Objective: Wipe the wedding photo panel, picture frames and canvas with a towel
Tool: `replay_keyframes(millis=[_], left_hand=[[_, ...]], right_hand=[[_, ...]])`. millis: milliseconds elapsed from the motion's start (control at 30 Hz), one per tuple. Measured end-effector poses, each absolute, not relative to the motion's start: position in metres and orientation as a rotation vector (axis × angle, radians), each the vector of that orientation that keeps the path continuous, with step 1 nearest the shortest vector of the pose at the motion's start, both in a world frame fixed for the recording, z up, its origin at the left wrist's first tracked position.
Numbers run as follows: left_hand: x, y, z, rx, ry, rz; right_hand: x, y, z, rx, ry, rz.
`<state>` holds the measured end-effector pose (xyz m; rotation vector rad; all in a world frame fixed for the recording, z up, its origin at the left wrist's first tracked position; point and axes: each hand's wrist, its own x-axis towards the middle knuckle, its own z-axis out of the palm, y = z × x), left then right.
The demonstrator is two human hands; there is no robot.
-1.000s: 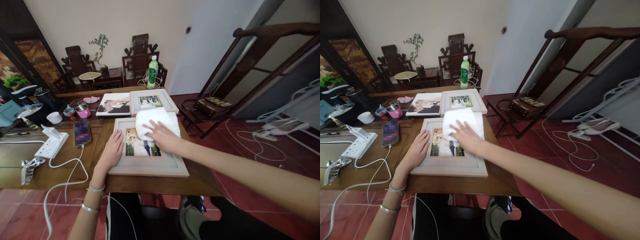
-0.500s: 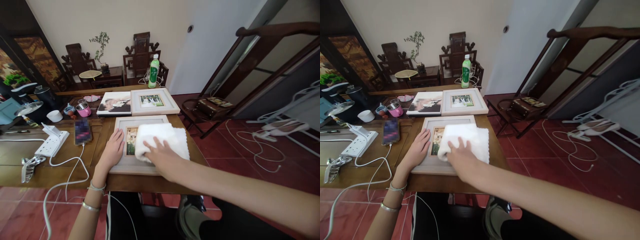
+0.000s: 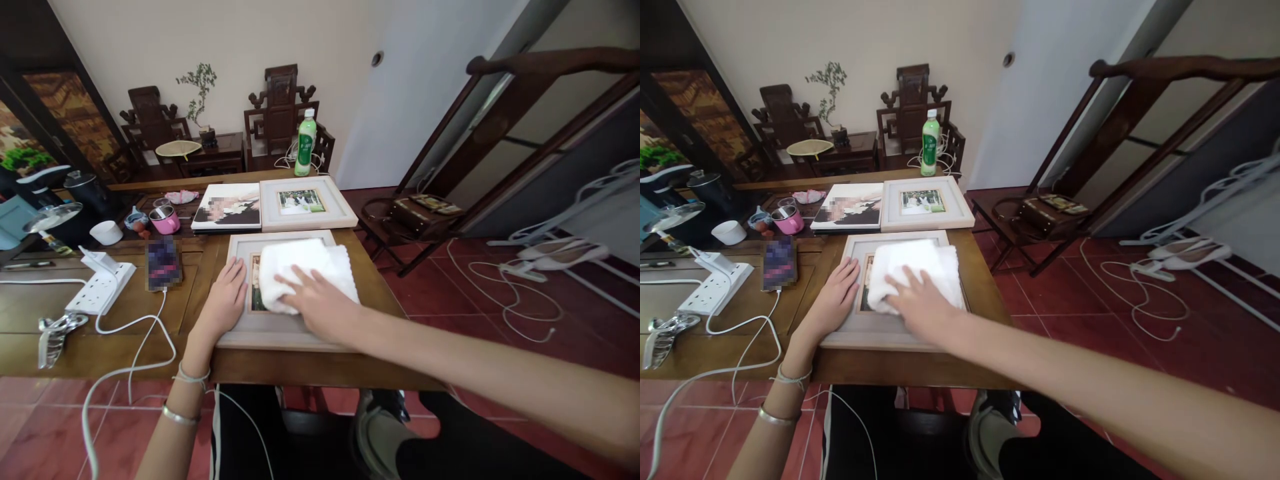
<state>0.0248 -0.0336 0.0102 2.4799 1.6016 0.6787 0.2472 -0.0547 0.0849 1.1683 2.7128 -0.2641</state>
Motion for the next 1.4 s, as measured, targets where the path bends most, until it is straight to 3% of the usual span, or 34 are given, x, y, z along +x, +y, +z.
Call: replay_keyframes(millis=[200,333,667,867,1000,1233,1400], left_hand=[[0.025,-0.034,0.013,2.48,1.589,0.653],[0.025,-0.034,0.012,2.472,1.593,0.674],[0.024,-0.034,0.01,2.463,1.586,0.715],[0.024,-0.034,0.01,2.457,1.579,0.71],[0.023,-0.034,0.008,2.466,1.57,0.726],[0.023,-0.034,0.008,2.458,1.563,0.747],[0.026,-0.036,0.012,2.31,1.585,0.841]], right_hand=[[0.255,0.03,0.073,1.344,2.754,0.11],[0.247,0.033,0.07,1.329,2.715,0.126],[0.218,-0.09,0.106,1.091,2.505,-0.389],[0.221,-0.109,0.128,0.954,2.534,-0.588],[0.225,-0.088,0.107,1.051,2.611,-0.49],[0.228,-0.001,0.071,1.243,2.787,0.007],[0.202,0.031,0.066,1.323,2.792,0.06]])
